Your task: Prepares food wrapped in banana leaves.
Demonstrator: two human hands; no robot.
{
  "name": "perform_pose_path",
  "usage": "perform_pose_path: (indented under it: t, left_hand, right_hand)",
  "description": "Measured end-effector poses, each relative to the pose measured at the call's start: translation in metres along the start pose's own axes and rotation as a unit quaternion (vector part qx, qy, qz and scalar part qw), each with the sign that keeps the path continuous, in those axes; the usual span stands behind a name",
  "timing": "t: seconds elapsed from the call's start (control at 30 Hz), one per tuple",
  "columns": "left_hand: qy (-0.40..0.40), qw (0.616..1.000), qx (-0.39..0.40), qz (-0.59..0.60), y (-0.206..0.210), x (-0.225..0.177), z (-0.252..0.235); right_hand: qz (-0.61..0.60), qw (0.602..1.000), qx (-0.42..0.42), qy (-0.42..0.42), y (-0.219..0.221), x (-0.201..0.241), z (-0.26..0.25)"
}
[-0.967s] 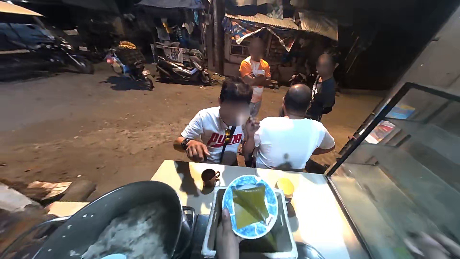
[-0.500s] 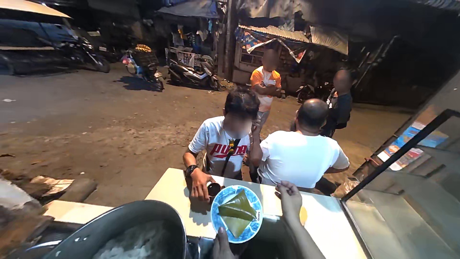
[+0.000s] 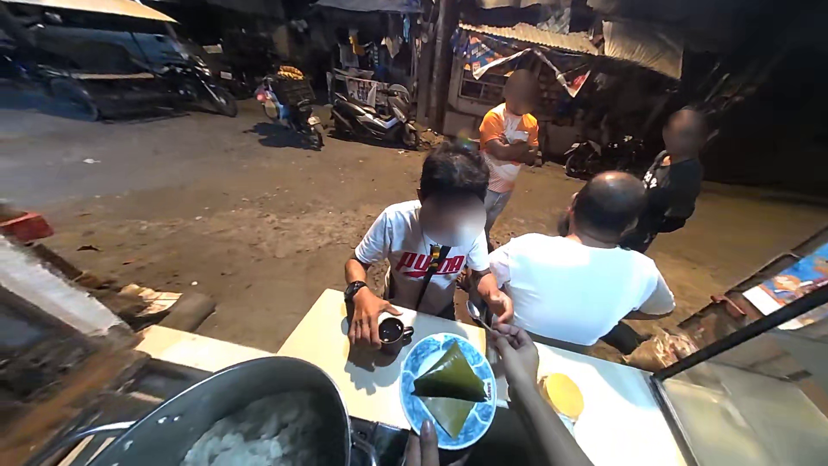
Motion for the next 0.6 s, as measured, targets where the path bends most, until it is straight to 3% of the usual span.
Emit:
perform_pose_path:
  t: [0.43,0.53,0.6]
  left_hand:
    - [0.007,1.0,0.003,-0.004,-0.0028,0.0034,-0.0025]
    - [0.014,1.0,0.003,-0.009,-0.0039,0.0057,-0.0041]
    - [0.02,1.0,0.004,-0.013,-0.0046,0.0068,-0.0048]
  right_hand:
    - [0.027,0.999,0.02,0.009,0.002,-0.0062,-0.0031]
    - [0.053,0.997,0.055,0.023,0.0029,-0.0073,-0.0033]
    - [0.064,0.988,0.128,0.056,0.0056,-0.0021,0.0004]
Point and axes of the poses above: each hand's wrist, its own z-axis away from the middle knuckle, its own y-axis out of the palm, x = y × z, the point moved 3 cm from there along -z, towards the middle knuckle, and after that the axes turned 1 degree about -y, right-handed, at the moved point
